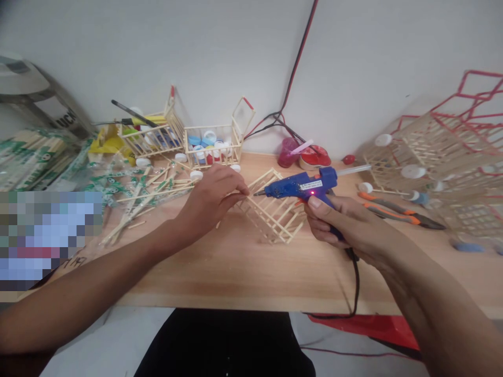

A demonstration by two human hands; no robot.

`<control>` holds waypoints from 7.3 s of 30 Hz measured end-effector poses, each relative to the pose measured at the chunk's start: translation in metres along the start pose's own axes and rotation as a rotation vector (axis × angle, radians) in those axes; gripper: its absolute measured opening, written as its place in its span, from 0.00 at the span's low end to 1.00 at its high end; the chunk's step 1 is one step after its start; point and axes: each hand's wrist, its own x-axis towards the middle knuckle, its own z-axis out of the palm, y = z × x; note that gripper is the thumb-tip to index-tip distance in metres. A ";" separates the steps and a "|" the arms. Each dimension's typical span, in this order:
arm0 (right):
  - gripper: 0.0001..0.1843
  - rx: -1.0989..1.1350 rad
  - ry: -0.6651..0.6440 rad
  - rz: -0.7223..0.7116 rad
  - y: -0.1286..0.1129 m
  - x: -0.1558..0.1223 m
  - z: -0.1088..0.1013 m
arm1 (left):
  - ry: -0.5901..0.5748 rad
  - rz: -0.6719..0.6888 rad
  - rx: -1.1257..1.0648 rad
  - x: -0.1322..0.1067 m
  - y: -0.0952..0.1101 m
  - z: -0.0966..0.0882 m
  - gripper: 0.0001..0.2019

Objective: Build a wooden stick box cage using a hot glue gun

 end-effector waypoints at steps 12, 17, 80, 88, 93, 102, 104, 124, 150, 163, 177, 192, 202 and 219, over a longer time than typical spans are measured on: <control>0.25 -0.066 -0.020 -0.049 0.005 -0.001 -0.002 | 0.033 0.029 -0.004 0.001 0.000 -0.001 0.04; 0.25 -0.095 -0.017 -0.063 0.005 -0.002 -0.004 | 0.028 0.033 -0.007 0.002 0.000 0.000 0.05; 0.22 0.241 0.166 -0.065 0.041 -0.037 -0.008 | 0.041 0.199 0.240 -0.016 0.041 -0.013 0.15; 0.22 0.131 0.133 -0.042 0.048 -0.033 -0.004 | -0.013 0.224 0.359 -0.021 0.038 -0.003 0.18; 0.22 0.127 0.105 -0.039 0.051 -0.033 -0.006 | -0.076 0.240 0.418 -0.025 0.039 -0.002 0.18; 0.22 0.109 0.109 -0.048 0.045 -0.030 -0.001 | -0.075 0.262 0.441 -0.024 0.035 0.000 0.17; 0.23 0.108 0.099 -0.052 0.043 -0.028 0.000 | -0.074 0.267 0.450 -0.024 0.035 0.000 0.17; 0.24 0.116 0.086 -0.035 0.044 -0.023 0.001 | -0.088 0.261 0.489 -0.025 0.037 0.001 0.16; 0.24 0.089 0.044 -0.089 0.049 -0.023 -0.002 | -0.077 0.243 0.541 -0.025 0.037 0.002 0.15; 0.22 0.150 0.038 -0.046 0.049 -0.025 -0.004 | -0.088 0.235 0.545 -0.025 0.038 0.002 0.15; 0.25 0.184 0.077 -0.033 0.045 -0.026 0.001 | -0.103 0.217 0.515 -0.027 0.038 0.003 0.16; 0.25 0.236 0.128 -0.012 0.041 -0.034 0.000 | -0.100 0.232 0.561 -0.026 0.040 0.001 0.16; 0.23 0.469 0.256 0.016 0.057 -0.052 -0.012 | -0.076 0.238 0.472 -0.026 0.038 0.002 0.18; 0.23 0.456 0.250 -0.045 0.073 -0.063 -0.003 | -0.115 0.195 0.401 -0.029 0.031 0.005 0.20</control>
